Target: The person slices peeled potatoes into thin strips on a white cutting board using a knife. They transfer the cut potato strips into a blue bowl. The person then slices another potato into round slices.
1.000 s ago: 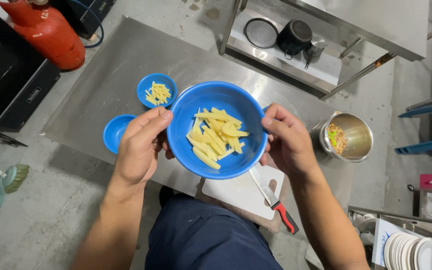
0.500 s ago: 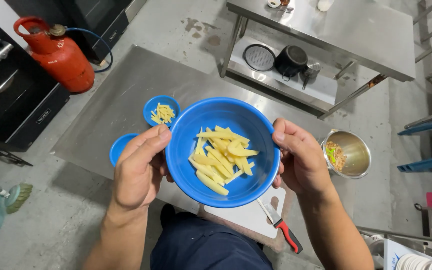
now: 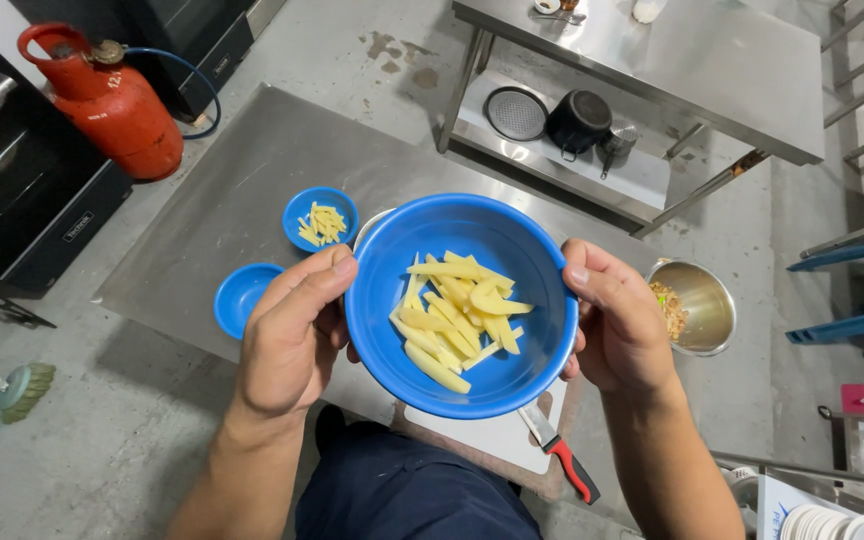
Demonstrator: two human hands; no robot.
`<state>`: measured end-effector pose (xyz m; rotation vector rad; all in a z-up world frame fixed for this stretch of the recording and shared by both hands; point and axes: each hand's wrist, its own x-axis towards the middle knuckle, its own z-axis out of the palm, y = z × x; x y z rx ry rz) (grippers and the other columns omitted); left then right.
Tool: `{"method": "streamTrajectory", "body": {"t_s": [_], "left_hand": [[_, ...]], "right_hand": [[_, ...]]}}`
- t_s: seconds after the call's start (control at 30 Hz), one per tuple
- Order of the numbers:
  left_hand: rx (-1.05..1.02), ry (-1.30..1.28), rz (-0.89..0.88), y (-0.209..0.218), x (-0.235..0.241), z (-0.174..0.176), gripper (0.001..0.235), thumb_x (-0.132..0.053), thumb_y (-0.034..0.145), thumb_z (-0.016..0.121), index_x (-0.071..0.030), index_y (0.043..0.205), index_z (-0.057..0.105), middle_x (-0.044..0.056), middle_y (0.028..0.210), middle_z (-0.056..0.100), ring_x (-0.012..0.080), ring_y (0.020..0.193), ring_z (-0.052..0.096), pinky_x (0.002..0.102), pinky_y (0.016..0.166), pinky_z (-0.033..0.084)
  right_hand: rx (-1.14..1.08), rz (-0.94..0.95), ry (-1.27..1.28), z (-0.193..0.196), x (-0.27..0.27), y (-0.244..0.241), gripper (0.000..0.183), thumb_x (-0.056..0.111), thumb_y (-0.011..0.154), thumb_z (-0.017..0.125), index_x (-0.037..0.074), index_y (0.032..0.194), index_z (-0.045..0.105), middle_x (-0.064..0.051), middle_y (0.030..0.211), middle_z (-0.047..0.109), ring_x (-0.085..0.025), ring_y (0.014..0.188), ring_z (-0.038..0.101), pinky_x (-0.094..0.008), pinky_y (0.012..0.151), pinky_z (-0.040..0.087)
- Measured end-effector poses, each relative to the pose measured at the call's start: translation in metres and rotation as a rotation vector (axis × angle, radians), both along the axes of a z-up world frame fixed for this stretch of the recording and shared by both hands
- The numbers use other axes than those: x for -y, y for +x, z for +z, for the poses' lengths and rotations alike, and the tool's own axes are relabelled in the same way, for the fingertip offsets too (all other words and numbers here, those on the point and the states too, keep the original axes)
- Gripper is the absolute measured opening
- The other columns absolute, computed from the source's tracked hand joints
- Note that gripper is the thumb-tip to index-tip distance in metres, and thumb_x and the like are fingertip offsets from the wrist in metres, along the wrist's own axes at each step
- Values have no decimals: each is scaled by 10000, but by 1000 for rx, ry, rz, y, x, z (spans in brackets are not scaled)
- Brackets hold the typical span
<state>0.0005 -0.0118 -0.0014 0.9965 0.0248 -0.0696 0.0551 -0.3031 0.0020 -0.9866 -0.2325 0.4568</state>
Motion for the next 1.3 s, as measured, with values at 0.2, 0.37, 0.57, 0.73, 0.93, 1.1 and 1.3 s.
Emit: {"method": "streamTrajectory", "body": {"t_s": [0.2,0.37,0.57,0.73,0.93,1.1,1.3], "left_hand": [[5,16,-4,3,2,-1,301,-245,1036,510,-94,779,553,13,664,536,96,558,457,255,503,390],[18,6,-7,7,3,-3,305,-245,1042,505,-101,775,538,5,667,517,91,569,443,251,512,373],[37,16,30,15,4,-14,309,-243,1047,507,-111,768,523,-9,670,499,79,580,422,241,521,351],[67,80,77,34,4,-52,312,-240,1065,516,-118,778,511,-21,685,487,75,605,426,239,548,358],[7,172,131,27,-4,-127,300,-298,1069,468,-121,838,540,-24,736,554,75,658,529,232,588,436],[-344,350,230,-13,-20,-269,304,-298,1019,579,-99,792,542,-19,684,533,79,579,492,252,499,384],[-660,1001,181,-110,-49,-412,404,-403,982,597,-9,898,617,125,732,634,255,679,606,412,676,498]], "right_hand": [[0,-7,-30,-2,1,3,259,200,1053,553,54,849,488,-52,550,515,-128,391,505,-250,355,431],[-19,4,5,-5,1,7,263,192,1060,558,57,847,481,-50,565,516,-140,403,509,-257,363,431],[-41,-18,-77,-10,-5,16,239,213,1042,563,46,877,516,-46,567,533,-140,395,529,-251,355,432],[-41,-22,-247,-35,-7,39,243,243,1024,597,54,884,536,-34,664,595,-115,453,558,-242,394,448],[-1,29,-500,-84,0,82,279,228,1035,648,72,847,515,-9,647,573,-89,485,555,-236,430,449],[-21,-48,-531,-136,9,137,206,173,1008,641,99,933,464,-31,723,582,-161,508,622,-292,443,502],[22,-135,-727,-189,-7,204,229,183,1013,629,80,1073,434,-78,789,613,-176,587,663,-306,511,570]]}}
